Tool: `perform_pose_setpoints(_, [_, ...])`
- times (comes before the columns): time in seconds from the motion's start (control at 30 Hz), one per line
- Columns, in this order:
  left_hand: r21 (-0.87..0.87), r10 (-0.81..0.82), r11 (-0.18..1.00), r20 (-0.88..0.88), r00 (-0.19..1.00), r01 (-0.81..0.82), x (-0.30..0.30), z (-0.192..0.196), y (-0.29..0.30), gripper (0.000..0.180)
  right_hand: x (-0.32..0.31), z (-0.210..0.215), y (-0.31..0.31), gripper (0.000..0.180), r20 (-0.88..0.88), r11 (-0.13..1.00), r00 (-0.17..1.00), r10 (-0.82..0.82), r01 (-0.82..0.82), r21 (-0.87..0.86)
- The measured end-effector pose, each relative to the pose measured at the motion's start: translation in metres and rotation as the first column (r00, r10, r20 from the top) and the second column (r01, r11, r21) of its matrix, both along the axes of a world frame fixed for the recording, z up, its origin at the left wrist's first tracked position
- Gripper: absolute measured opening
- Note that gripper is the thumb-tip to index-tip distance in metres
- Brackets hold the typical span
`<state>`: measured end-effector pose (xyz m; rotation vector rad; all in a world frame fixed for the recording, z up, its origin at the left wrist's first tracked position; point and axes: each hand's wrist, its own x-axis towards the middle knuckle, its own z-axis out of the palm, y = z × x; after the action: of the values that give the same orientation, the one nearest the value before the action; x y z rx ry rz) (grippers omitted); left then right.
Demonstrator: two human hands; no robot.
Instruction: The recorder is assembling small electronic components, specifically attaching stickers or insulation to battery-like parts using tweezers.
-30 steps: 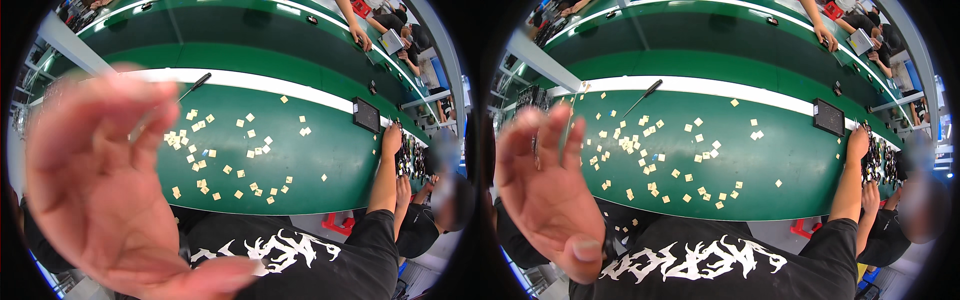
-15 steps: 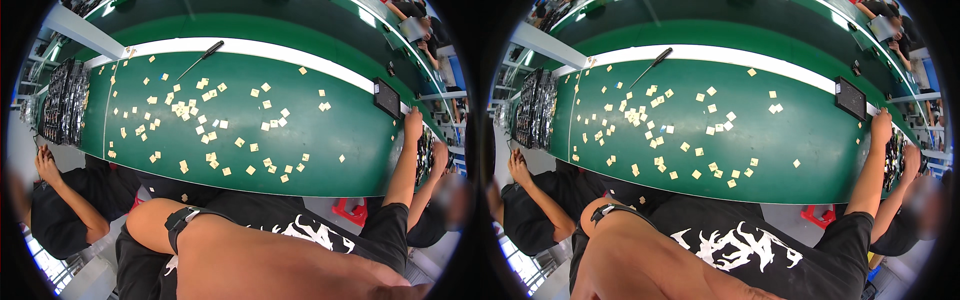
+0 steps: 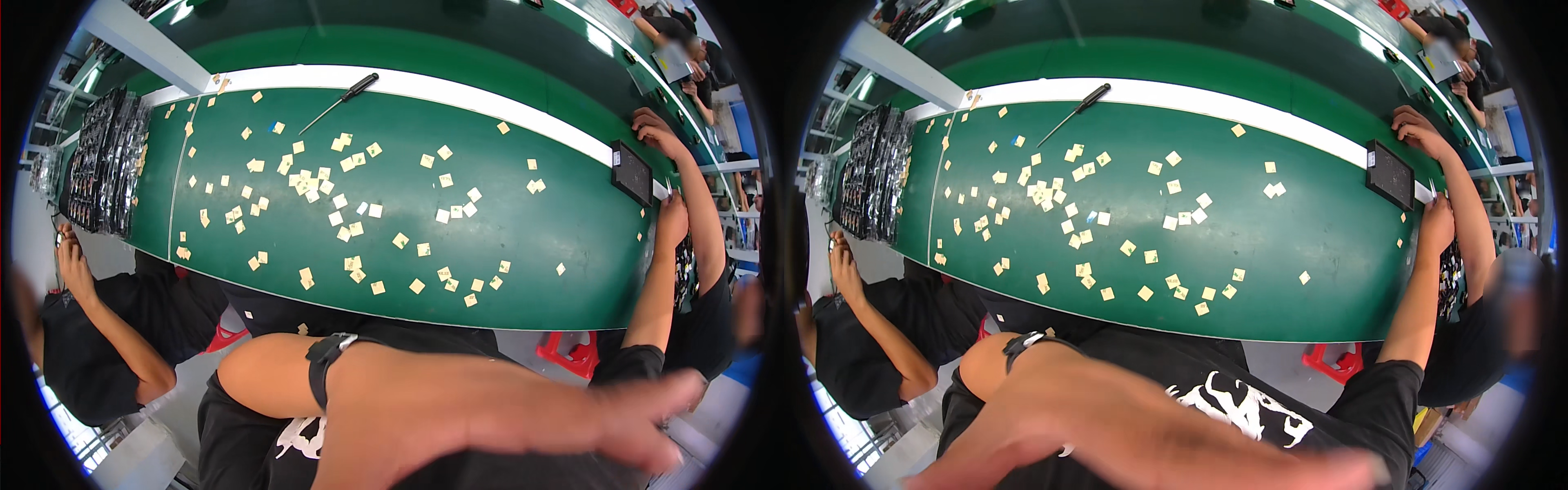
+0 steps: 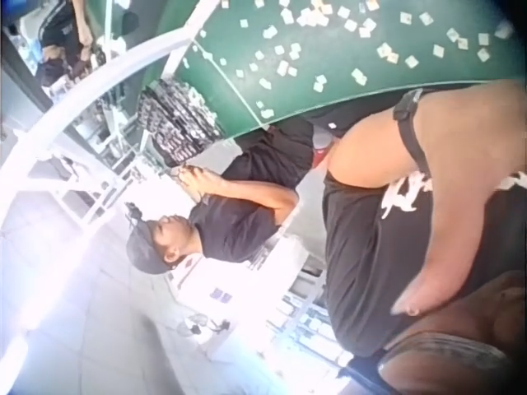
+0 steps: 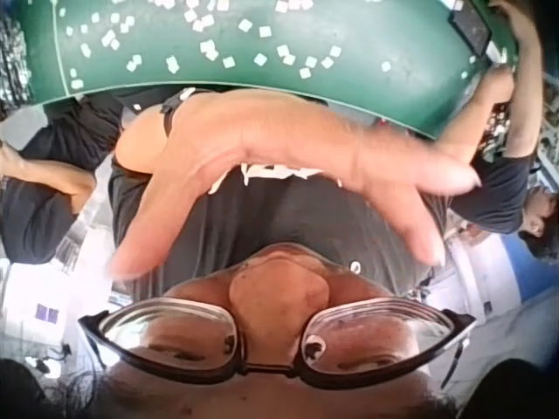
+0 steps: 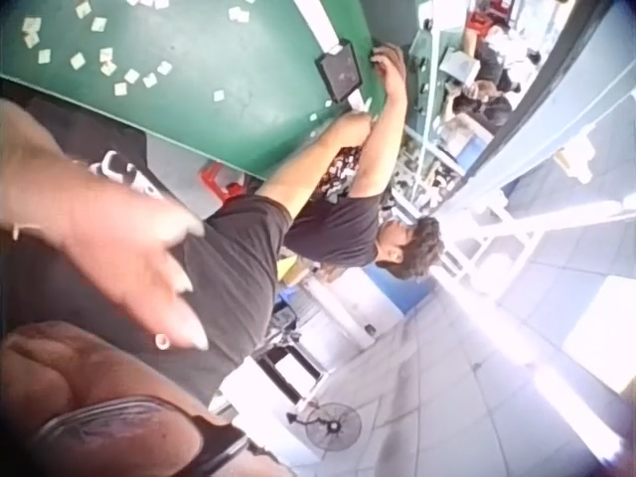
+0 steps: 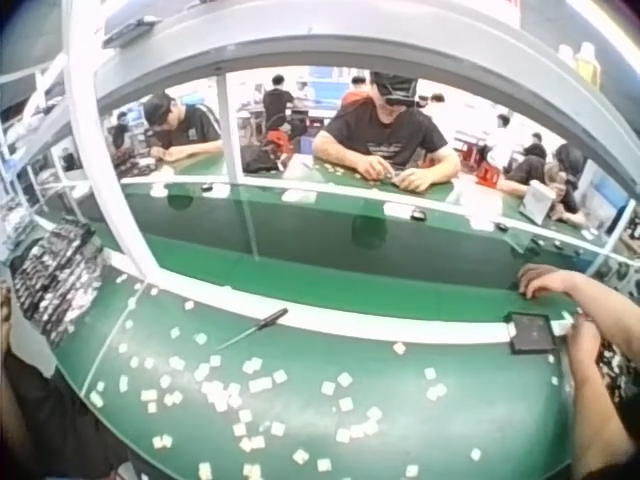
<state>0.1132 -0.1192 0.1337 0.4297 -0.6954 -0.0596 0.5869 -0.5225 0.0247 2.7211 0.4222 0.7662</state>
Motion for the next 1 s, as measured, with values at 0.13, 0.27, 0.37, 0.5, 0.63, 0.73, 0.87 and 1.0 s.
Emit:
perform_pose_setpoints(0.13, [-0.007, -0.078, 0.997, -0.254, 0.964, 0.079, 0.005, -0.038, 0.002, 0.117, -0.067, 0.006, 0.026, 0.028, 0.079, 0.994, 0.995, 0.055, -0.062, 0.088])
perform_pose_setpoints(0.27, [0.144, 0.036, 0.988, -0.568, 0.822, 0.056, -0.014, -0.090, 0.011, 0.101, -0.161, 0.009, 0.042, 0.031, 0.172, 0.903, 0.926, 0.336, -0.368, 0.222])
perform_pose_setpoints(0.37, [0.184, 0.064, 0.979, -0.699, 0.712, 0.092, -0.008, -0.094, 0.008, 0.086, -0.252, 0.019, 0.093, 0.030, 0.173, 0.789, 0.829, 0.533, -0.560, 0.252])
perform_pose_setpoints(0.5, [0.350, 0.175, 0.926, -0.726, 0.665, 0.139, 0.006, -0.097, 0.011, 0.065, -0.334, 0.028, 0.168, 0.034, 0.120, 0.306, 0.404, 0.907, -0.827, 0.473])
perform_pose_setpoints(0.63, [0.408, 0.229, 0.902, -0.727, 0.647, 0.139, -0.002, -0.089, 0.022, 0.049, -0.368, 0.034, 0.221, 0.030, 0.100, 0.089, 0.172, 0.980, -0.828, 0.554])
perform_pose_setpoints(0.73, [0.418, 0.324, 0.908, -0.752, 0.574, 0.035, -0.022, -0.092, 0.033, 0.029, -0.376, 0.032, 0.239, 0.029, 0.088, 0.035, 0.104, 0.991, -0.817, 0.575])
perform_pose_setpoints(0.87, [0.502, 0.461, 0.861, -0.700, 0.545, -0.083, -0.049, -0.099, 0.056, 0.020, -0.399, 0.052, 0.263, 0.031, -0.105, 0.267, 0.316, 0.943, -0.531, 0.804])
perform_pose_setpoints(1.0, [0.526, 0.577, 0.814, -0.690, 0.436, -0.246, -0.064, -0.094, 0.063, 0.012, -0.416, 0.038, 0.275, 0.019, -0.281, 0.375, 0.327, 0.902, -0.276, 0.885])
